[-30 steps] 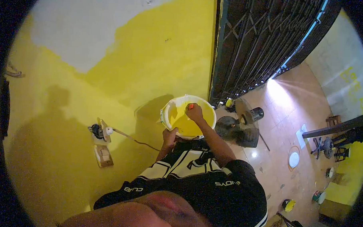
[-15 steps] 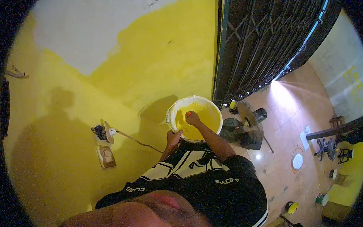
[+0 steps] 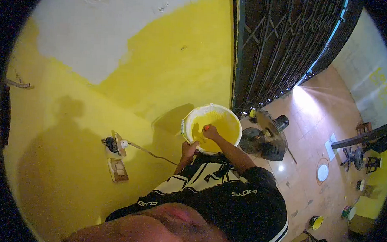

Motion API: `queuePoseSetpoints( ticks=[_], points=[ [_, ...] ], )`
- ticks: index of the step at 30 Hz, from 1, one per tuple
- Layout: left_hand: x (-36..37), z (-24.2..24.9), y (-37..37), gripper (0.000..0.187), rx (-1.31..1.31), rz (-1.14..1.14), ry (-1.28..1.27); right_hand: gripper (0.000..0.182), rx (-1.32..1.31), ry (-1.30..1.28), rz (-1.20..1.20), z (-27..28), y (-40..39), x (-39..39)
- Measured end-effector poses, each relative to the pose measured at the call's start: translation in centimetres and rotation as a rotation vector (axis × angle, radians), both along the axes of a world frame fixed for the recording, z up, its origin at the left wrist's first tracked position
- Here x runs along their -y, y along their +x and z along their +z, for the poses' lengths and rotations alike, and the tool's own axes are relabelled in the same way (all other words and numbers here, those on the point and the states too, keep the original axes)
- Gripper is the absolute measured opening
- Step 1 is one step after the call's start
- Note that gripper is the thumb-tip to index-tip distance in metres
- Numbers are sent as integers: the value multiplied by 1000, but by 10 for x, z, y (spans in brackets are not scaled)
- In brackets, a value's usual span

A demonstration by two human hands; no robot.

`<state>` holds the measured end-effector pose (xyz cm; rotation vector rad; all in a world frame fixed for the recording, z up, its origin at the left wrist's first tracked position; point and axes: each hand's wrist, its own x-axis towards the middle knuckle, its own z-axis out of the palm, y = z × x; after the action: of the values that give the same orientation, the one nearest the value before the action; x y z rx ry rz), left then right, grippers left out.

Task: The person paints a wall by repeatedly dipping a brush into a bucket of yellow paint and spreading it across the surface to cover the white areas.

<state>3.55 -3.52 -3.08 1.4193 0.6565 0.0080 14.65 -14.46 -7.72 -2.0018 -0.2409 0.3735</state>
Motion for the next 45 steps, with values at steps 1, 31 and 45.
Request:
queuePoseSetpoints(
  ticks=[1, 31, 45],
  points=[
    [2, 3, -1, 27, 3, 16, -34, 17, 112, -44, -1, -1, -4, 1],
    [-10, 25, -3, 31, 39, 31, -19, 10, -503, 930, -262, 129, 43, 59],
    [-40, 11, -18, 31, -77, 81, -52, 25, -562, 1442, -258, 152, 43, 30]
  ],
)
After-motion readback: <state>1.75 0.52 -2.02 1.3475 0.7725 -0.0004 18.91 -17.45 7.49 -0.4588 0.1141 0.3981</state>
